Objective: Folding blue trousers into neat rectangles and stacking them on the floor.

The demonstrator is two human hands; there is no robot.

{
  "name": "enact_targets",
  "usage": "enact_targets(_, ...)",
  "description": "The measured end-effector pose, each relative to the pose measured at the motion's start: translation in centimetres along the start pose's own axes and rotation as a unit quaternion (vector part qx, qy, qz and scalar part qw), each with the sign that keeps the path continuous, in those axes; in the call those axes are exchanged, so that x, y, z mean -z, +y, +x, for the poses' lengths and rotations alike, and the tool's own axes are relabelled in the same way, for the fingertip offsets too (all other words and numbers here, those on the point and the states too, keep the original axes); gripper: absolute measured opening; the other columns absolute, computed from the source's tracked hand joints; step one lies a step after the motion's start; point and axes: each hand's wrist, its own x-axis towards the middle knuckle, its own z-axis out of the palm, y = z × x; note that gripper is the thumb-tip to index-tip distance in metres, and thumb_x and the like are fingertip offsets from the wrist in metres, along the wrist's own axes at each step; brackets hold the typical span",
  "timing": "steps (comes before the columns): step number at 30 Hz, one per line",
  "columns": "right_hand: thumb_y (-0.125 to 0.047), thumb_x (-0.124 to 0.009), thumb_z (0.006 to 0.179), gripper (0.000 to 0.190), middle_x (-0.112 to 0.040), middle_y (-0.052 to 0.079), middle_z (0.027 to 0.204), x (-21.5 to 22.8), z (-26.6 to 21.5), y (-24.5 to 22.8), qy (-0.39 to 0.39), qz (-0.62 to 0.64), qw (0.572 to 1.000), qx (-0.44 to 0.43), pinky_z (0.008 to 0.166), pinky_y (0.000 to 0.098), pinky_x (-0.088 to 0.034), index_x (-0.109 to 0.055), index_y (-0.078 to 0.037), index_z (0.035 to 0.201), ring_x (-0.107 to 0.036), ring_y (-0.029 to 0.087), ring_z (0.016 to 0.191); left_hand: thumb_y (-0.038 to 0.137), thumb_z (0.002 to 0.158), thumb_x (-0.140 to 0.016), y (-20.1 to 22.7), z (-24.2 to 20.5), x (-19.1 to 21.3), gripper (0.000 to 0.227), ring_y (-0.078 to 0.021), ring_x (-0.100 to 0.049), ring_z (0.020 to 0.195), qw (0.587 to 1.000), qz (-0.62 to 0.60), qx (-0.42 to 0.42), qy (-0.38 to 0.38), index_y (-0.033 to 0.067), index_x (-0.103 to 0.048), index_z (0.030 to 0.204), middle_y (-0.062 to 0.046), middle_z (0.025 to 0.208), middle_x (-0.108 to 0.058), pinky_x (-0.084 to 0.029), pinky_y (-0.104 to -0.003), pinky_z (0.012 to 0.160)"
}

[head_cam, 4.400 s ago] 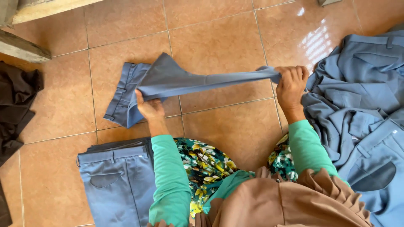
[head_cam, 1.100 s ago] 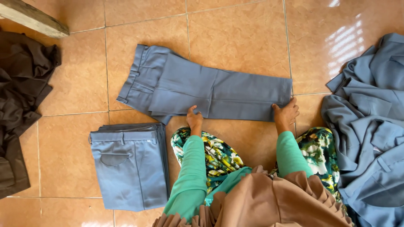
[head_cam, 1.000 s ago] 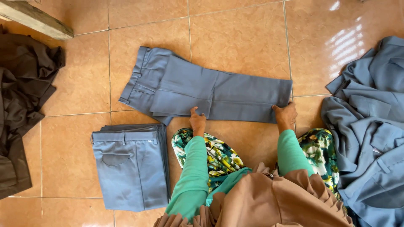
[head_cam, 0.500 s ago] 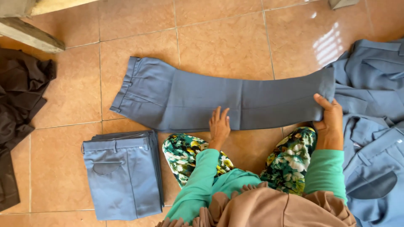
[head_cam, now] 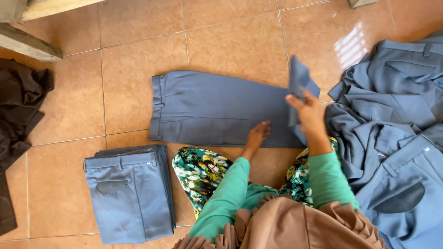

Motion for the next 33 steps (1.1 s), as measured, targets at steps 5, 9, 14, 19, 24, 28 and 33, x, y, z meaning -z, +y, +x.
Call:
enact_targets(5, -0.015, -0.08, 0.089, 0.062, -0.067, 0.012, 0.087, -6.4, -4.3, 5.5, -0.186, -0.135, 0.973, -0.026, 0.048, 0.0291, -0.06, -0.055, -0.002, 0.144, -0.065, 0.019, 0.069, 0.074, 0.096, -0.049, 5.9, -3.3, 9.2, 0.08, -0.0482, -0.048, 0.136, 0.943, -0.261, 0.099, 0.179, 0.0144, -0.051, 0.15, -0.029, 0.153, -0.041, -0.044, -0.058, 0.11)
enact_targets(9, -0.032, -0.076, 0.093, 0.04, -0.069, 0.013, 0.102, 1.3, -0.8, 14.8, -0.045, -0.454, 0.889, 0.044, 0.09, 0.0524, -0.056, -0.071, -0.019, 0.131, -0.069, 0.037, 0.099, 0.031, 0.087, -0.081, -3.9, 3.1, 13.6, 0.062, -0.0437, -0.071, 0.096, 0.958, -0.041, 0.032, 0.28, 0.0032, -0.059, 0.139, -0.032, 0.136, -0.054, -0.066, -0.038, 0.057)
enact_targets(14, -0.031, -0.072, 0.096, 0.054, -0.06, 0.027, 0.126, 11.5, 0.9, 20.0, 0.057, -0.537, 0.841, -0.025, 0.095, 0.0605, -0.051, -0.061, -0.01, 0.144, -0.061, 0.049, 0.118, 0.017, 0.09, -0.069, 0.2, -1.1, 12.2, 0.044, -0.038, -0.07, 0.09, 0.934, 0.172, -0.016, 0.314, 0.013, -0.06, 0.134, -0.027, 0.113, -0.069, -0.061, -0.042, 0.071)
enact_targets(19, -0.039, -0.079, 0.088, 0.08, -0.056, 0.023, 0.143, 10.1, -0.5, 19.4, 0.058, -0.465, 0.869, -0.159, 0.104, 0.0578, -0.046, -0.043, -0.022, 0.157, -0.055, 0.044, 0.13, 0.004, 0.093, -0.063, 5.0, -7.6, 11.9, 0.057, -0.0367, -0.062, 0.116, 0.886, 0.358, -0.051, 0.288, 0.0285, -0.047, 0.142, -0.011, 0.126, -0.049, -0.06, -0.05, 0.089)
enact_targets(24, -0.022, -0.094, 0.077, 0.068, -0.057, 0.007, 0.095, 12.3, 1.8, 17.9, 0.113, 0.072, 0.96, -0.246, 0.045, 0.0324, -0.059, -0.054, -0.006, 0.13, -0.065, 0.022, 0.054, 0.011, 0.094, -0.062, 1.4, -5.6, 11.0, 0.055, -0.0352, -0.062, 0.107, 0.85, 0.474, -0.047, 0.224, 0.0206, -0.05, 0.147, -0.012, 0.115, -0.051, -0.062, -0.049, 0.085)
enact_targets(28, -0.013, -0.081, 0.085, 0.044, -0.069, 0.004, 0.088, 8.0, -0.9, 2.7, 0.068, 0.052, 0.992, -0.091, 0.042, 0.0285, -0.057, -0.068, -0.014, 0.127, -0.072, 0.017, 0.06, 0.007, 0.094, -0.057, 2.3, -4.8, 5.7, 0.059, -0.0426, -0.064, 0.112, 0.884, 0.446, -0.105, 0.091, 0.0105, -0.046, 0.152, -0.021, 0.117, -0.057, -0.058, -0.05, 0.093)
enact_targets(33, -0.011, -0.066, 0.085, 0.025, -0.057, -0.009, 0.083, 2.2, -5.5, -12.8, 0.026, -0.097, 0.994, 0.049, 0.069, 0.0186, -0.044, -0.069, -0.012, 0.109, -0.051, 0.005, 0.075, 0.024, 0.095, -0.058, 4.8, -5.2, -1.5, 0.053, -0.0317, -0.064, 0.124, 0.961, 0.226, -0.115, -0.111, 0.0121, -0.054, 0.146, -0.016, 0.144, -0.059, -0.046, -0.038, 0.109)
